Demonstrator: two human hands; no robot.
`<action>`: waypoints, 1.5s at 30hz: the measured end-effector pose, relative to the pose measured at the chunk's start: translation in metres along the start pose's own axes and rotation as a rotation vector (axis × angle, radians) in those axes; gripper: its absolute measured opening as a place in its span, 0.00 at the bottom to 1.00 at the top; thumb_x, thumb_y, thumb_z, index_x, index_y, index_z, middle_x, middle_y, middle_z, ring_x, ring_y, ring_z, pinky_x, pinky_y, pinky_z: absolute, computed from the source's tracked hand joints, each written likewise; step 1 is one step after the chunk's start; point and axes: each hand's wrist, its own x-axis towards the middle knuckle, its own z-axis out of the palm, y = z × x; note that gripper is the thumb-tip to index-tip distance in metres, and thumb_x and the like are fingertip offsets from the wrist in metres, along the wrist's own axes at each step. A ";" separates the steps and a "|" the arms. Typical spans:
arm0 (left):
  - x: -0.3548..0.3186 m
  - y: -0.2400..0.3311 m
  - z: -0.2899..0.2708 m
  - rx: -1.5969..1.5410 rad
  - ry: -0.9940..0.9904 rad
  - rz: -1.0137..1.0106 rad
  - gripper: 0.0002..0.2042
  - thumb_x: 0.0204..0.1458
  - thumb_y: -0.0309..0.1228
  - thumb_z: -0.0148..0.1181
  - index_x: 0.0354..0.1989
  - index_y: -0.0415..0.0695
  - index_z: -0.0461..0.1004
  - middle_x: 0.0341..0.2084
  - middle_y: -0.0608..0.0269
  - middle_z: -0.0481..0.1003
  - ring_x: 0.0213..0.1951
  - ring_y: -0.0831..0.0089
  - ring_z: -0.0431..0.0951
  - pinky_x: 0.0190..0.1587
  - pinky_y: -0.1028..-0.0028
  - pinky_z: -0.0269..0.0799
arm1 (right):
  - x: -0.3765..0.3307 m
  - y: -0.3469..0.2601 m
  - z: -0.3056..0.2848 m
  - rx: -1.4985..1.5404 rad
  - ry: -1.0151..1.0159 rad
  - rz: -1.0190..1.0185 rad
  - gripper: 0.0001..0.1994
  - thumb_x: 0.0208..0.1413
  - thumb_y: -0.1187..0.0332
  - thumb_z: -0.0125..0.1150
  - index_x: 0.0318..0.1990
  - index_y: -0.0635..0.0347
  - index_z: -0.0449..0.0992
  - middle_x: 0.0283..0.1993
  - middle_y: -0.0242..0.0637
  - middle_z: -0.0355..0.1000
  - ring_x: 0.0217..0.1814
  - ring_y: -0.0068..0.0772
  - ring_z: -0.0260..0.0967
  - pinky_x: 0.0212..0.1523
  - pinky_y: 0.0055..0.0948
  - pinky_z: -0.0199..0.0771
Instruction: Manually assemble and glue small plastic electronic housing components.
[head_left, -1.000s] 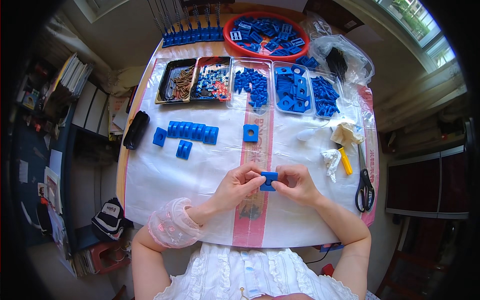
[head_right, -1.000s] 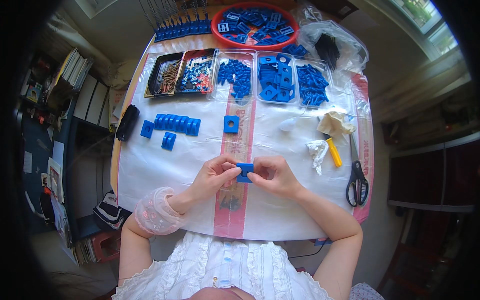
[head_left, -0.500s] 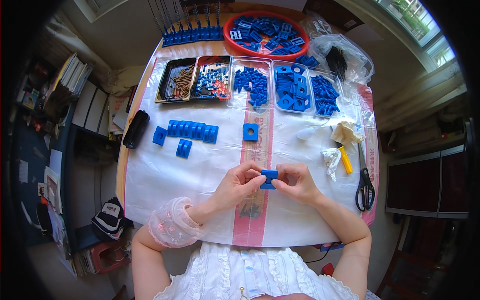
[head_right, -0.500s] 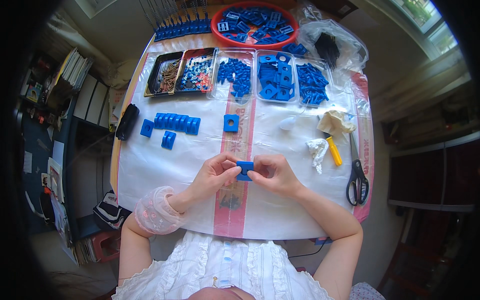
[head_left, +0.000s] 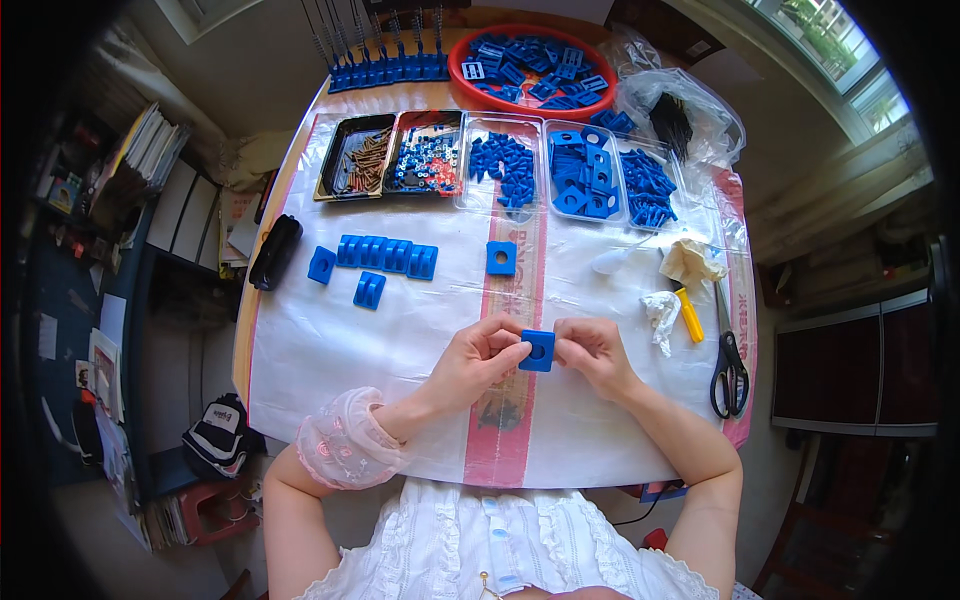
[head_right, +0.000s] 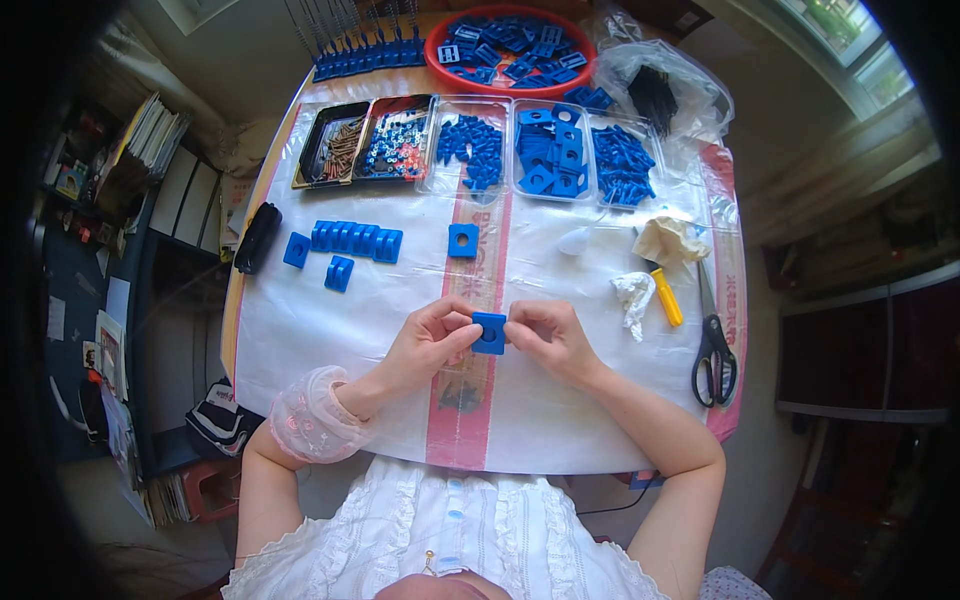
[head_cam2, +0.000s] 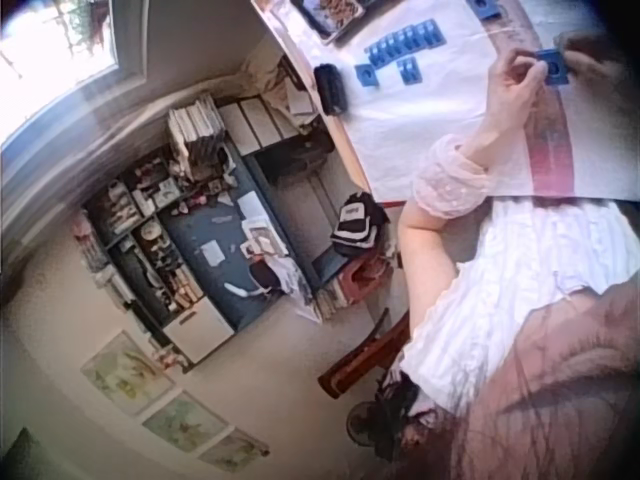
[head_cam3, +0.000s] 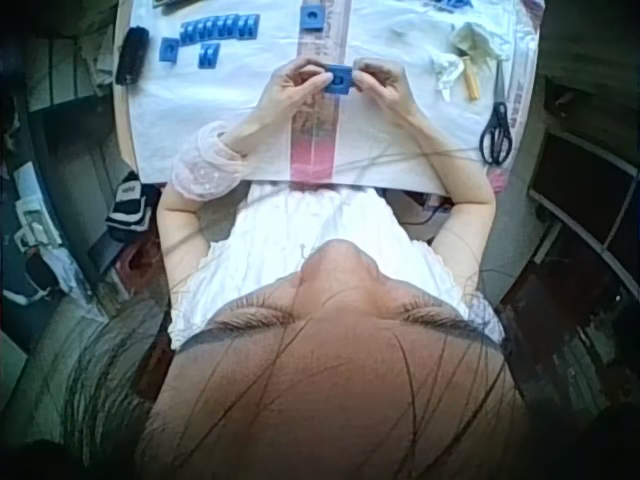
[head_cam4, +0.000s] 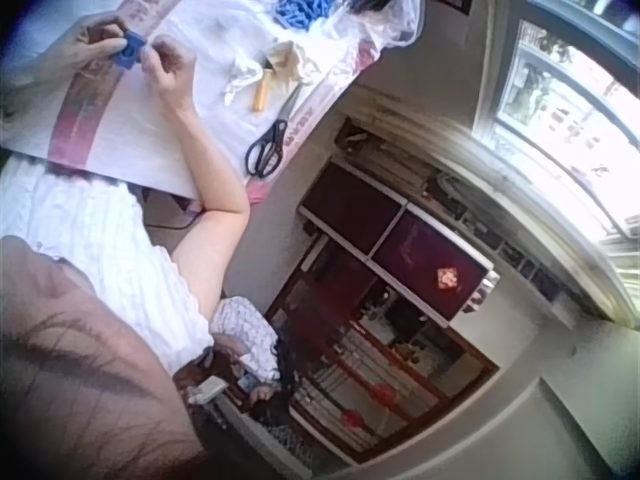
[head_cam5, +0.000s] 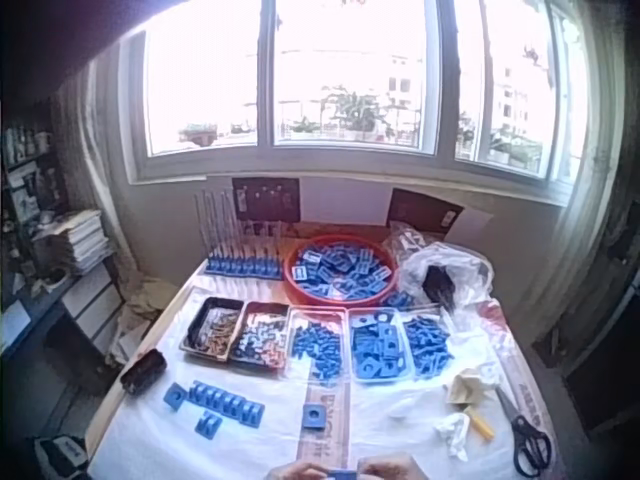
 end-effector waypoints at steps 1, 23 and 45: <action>-0.001 0.001 0.000 0.007 0.008 0.012 0.07 0.60 0.28 0.57 0.45 0.43 0.73 0.31 0.70 0.78 0.32 0.88 0.72 0.33 0.84 0.65 | 0.000 -0.001 -0.001 0.008 0.002 0.006 0.09 0.58 0.73 0.56 0.26 0.66 0.71 0.25 0.28 0.67 0.29 0.16 0.61 0.29 0.19 0.60; -0.095 0.047 -0.127 0.547 0.594 0.115 0.06 0.60 0.27 0.56 0.43 0.40 0.71 0.27 0.68 0.76 0.31 0.85 0.74 0.32 0.84 0.67 | -0.001 0.003 0.001 -0.018 0.098 0.029 0.09 0.60 0.73 0.54 0.26 0.63 0.71 0.25 0.28 0.67 0.24 0.15 0.61 0.25 0.18 0.57; -0.095 0.059 -0.172 1.089 0.761 0.092 0.11 0.62 0.31 0.53 0.45 0.36 0.73 0.23 0.58 0.76 0.27 0.73 0.78 0.30 0.73 0.70 | 0.001 0.007 0.001 -0.080 0.074 0.050 0.06 0.58 0.74 0.58 0.30 0.67 0.76 0.25 0.27 0.70 0.26 0.13 0.64 0.26 0.17 0.61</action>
